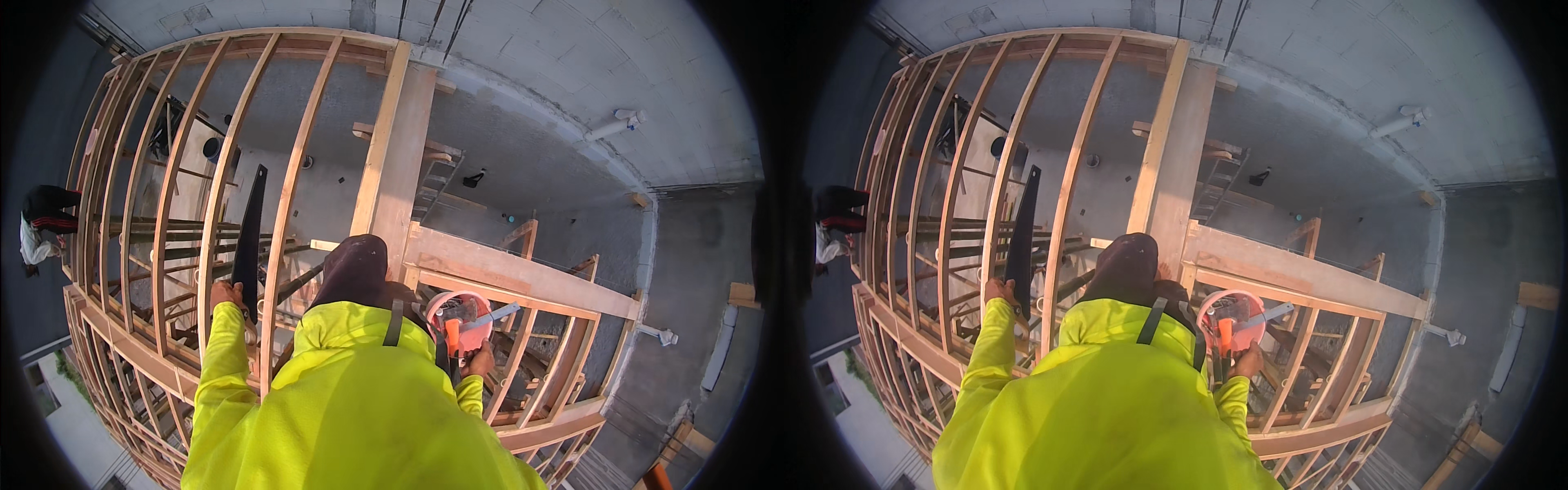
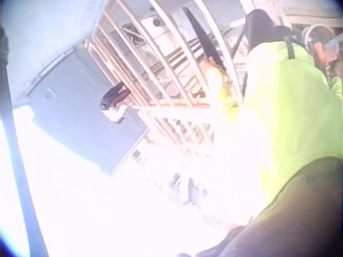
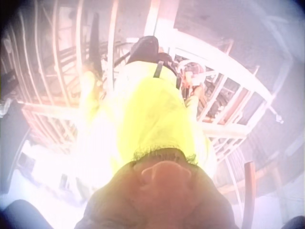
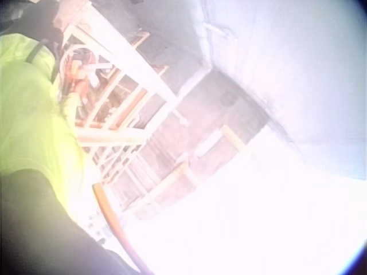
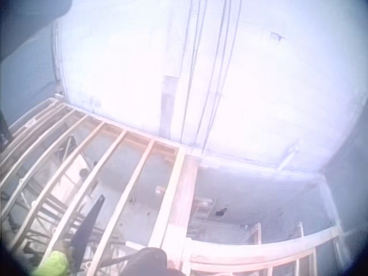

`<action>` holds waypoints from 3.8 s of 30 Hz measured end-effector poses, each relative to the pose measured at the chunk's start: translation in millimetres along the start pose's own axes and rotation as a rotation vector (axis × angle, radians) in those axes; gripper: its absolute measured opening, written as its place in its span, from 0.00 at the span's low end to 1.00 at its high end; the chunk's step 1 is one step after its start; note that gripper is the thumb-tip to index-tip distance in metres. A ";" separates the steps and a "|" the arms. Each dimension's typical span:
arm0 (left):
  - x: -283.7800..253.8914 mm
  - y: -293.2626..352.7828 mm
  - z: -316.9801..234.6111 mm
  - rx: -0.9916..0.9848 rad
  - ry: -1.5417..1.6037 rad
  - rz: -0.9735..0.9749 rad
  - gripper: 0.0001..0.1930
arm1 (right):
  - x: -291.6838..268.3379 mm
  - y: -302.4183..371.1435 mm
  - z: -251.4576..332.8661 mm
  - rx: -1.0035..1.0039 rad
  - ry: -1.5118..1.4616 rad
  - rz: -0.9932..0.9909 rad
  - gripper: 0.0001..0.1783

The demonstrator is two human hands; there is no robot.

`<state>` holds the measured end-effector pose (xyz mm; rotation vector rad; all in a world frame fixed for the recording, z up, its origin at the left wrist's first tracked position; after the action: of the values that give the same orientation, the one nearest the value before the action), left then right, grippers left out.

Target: The person assembles a curved wooden framework using a hammer, hand saw, and nails. They cut and fit wooden planks, secure them with nails, and adjust the structure's alignment.

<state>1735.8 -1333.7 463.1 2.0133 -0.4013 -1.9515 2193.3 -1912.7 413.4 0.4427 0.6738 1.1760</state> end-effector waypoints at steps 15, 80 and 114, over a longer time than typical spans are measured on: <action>45.7 -15.3 -103.0 -0.237 0.001 0.265 0.19 | 114.4 -55.6 117.5 -0.122 0.327 0.098 0.17; 135.5 101.4 -673.0 -1.494 0.615 0.206 0.18 | 1202.7 -1.1 467.7 -0.816 1.265 1.670 0.18; 164.1 114.5 -769.1 -1.770 0.967 -0.143 0.18 | 1260.8 221.5 579.7 -1.042 0.644 1.639 0.17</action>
<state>2511.4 -1485.3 379.7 1.2494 1.2312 -0.4376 2724.5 -635.9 663.2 -0.4835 -0.0286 3.0431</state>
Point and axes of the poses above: each hand's wrist, its own y-axis away from the middle knuckle, its own x-axis out of the palm, z = x × y, the point moved 7 cm from there along -y, towards the middle knuckle, and after that the axes turned 4 degrees about y, right-handed, at the moved point
